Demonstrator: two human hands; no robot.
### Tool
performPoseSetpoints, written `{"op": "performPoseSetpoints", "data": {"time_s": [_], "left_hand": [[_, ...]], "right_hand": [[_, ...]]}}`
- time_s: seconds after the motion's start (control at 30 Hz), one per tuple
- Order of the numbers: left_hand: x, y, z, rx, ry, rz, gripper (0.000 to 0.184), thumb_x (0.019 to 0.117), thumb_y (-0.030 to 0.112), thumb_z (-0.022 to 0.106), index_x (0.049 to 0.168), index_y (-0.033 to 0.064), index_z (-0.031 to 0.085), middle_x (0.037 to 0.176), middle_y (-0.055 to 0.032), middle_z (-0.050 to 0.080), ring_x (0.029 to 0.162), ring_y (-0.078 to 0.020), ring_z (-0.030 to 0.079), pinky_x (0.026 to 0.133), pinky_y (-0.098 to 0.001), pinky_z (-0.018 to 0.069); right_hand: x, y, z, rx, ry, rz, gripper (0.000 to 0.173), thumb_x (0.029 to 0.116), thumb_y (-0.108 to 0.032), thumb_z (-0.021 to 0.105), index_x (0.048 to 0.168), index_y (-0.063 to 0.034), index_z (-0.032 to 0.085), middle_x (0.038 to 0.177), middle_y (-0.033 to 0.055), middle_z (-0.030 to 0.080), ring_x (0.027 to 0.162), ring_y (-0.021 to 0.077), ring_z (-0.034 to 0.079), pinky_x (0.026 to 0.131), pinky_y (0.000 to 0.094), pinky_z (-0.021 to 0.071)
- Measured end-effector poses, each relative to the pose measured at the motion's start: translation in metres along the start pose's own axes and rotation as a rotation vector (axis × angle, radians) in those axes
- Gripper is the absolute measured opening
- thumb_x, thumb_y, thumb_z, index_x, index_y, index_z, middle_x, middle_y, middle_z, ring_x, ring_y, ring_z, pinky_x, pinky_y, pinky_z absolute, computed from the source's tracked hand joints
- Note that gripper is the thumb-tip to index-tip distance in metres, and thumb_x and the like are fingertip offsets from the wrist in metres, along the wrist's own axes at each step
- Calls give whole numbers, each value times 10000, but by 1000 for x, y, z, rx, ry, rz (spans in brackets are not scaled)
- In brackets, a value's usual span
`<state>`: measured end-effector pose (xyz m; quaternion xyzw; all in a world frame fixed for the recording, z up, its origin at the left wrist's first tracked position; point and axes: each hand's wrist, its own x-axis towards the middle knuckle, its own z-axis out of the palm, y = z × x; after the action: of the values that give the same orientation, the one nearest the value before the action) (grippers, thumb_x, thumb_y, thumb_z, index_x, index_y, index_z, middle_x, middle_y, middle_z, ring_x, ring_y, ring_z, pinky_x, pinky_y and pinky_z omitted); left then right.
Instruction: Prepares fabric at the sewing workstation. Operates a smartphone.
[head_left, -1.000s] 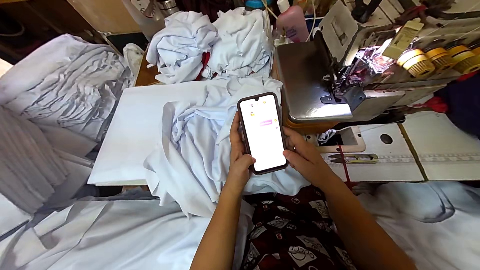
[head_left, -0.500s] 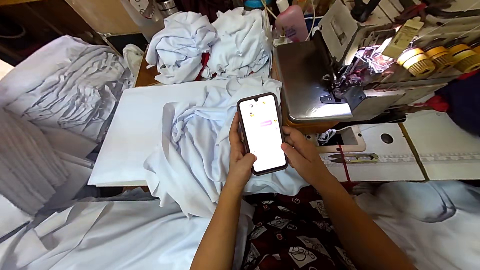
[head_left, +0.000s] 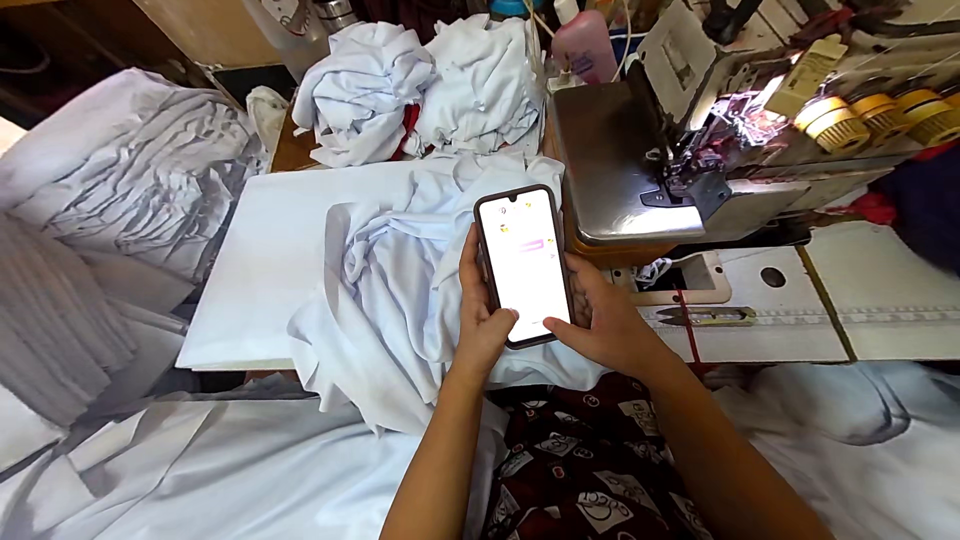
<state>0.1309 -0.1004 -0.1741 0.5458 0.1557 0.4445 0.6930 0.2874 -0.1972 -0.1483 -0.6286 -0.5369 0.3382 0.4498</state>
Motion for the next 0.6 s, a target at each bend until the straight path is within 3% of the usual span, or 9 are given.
{"op": "performPoseSetpoints", "data": {"time_s": [0.27,0.4,0.6], "left_hand": [[3,1,9,146,118,9,1000,790,-67,604,1620,188,107,1449,-35,530,1149,-95,656,921,-313,590],[1,1,4,105,78,-5,999,775,-12,559,1628,215,93,1473,-22,503,1193,-93,623,963,-319,563],[1,2,5,107,83,-27,1002,780,-47,551,1630,223,96,1465,-21,517,1172,-92,638,933,-316,578]], "right_hand": [[-1,3,2,-45,23,-76,712,911,-240,630,1502,53,361,1030,85,684,778,-19,606,691,144,511],[0,1,2,-31,16,-66,690,918,-224,622,1496,52,364,1020,75,680,778,-25,612,699,139,518],[-1,3,1,-11,22,-66,665,931,-196,598,1494,64,358,983,63,672,749,-38,594,686,126,504]]}}
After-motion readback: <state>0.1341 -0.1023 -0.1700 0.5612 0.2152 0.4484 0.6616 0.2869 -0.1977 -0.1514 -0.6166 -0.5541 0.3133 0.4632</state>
